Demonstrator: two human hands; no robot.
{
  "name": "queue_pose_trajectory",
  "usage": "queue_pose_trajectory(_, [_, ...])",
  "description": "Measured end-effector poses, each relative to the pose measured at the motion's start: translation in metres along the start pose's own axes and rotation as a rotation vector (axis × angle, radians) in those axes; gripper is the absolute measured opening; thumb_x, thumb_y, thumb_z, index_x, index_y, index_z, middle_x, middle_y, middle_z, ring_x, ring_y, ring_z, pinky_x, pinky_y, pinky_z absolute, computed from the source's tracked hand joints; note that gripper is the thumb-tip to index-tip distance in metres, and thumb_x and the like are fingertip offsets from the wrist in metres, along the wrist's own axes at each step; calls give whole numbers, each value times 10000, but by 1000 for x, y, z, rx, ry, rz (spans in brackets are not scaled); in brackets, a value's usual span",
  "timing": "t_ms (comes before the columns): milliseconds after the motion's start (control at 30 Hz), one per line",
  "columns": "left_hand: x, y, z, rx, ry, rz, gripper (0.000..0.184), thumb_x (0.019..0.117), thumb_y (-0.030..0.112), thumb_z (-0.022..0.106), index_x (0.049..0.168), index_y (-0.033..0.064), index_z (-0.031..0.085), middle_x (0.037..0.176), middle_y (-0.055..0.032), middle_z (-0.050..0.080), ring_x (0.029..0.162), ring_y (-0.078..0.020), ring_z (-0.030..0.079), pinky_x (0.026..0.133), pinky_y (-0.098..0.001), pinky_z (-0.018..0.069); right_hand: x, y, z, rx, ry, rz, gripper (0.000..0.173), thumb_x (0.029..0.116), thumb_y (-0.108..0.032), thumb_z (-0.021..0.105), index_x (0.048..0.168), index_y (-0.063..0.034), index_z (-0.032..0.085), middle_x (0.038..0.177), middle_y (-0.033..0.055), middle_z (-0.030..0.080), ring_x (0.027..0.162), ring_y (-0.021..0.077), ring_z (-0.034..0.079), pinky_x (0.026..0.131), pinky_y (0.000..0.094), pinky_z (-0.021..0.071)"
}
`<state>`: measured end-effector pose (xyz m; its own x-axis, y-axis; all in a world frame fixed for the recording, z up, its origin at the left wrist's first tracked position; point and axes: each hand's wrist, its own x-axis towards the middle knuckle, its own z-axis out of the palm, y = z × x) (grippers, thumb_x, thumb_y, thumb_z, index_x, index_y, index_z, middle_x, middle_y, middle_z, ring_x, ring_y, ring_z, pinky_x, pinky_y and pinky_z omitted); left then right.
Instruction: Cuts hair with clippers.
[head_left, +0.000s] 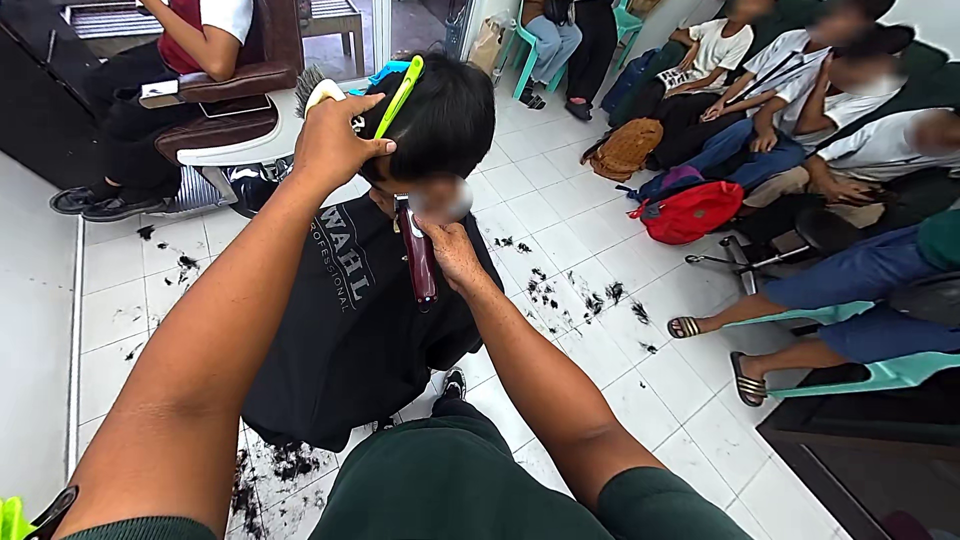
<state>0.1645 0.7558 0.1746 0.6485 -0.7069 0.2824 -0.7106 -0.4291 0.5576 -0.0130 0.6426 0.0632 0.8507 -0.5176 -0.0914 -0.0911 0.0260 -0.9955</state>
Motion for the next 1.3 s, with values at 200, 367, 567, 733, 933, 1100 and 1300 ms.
queue_pose_trajectory(200, [-1,1,0,4,8,-10,606,908,345,790,1457,176,598,1374,-148,640,1269,-310,603,1092,-539,444,1,-1,-4,6,-10,-49,375,1095,-319,481,1136,23,630,937,124,680,840,178,684,803,378,587])
queue_pose_trajectory(367, [-2,1,0,12,6,-4,615,909,345,790,1465,177,588,1387,-144,633,1273,-309,602,1095,-533,445,3,3,-4,42,0,-77,378,1097,-317,471,1100,22,636,914,118,675,822,176,677,789,374,584])
queue_pose_trajectory(567, [-2,1,1,7,11,-13,611,907,345,793,1461,181,594,1384,-143,636,1282,-307,597,1101,-529,441,1,3,-7,58,-14,-2,411,1102,-348,456,1087,18,644,908,124,674,808,190,675,775,387,586])
queue_pose_trajectory(733, [-1,0,2,7,14,-3,619,905,345,794,1464,176,590,1385,-137,640,1301,-296,590,1122,-524,425,2,5,-6,131,-1,-58,393,1107,-325,438,1134,17,630,929,121,677,811,189,685,768,382,601])
queue_pose_trajectory(933, [-2,1,1,16,8,-3,621,909,354,789,1469,179,586,1386,-158,633,1302,-331,584,1113,-559,423,-2,5,-7,105,-33,-122,394,1117,-313,379,1221,6,586,966,111,660,828,177,677,778,368,597])
queue_pose_trajectory(1100, [-2,0,0,8,9,-10,612,903,346,796,1458,183,598,1383,-151,638,1297,-319,591,1111,-552,430,-30,12,-11,45,-310,154,396,1034,-404,553,1246,-73,600,894,64,648,652,140,619,594,314,565])
queue_pose_trajectory(1300, [-3,-2,0,3,8,-4,617,904,344,796,1462,178,592,1393,-143,635,1307,-306,587,1119,-540,428,-14,5,5,74,-105,70,404,950,-195,736,1240,26,562,927,121,652,698,168,648,661,328,592])
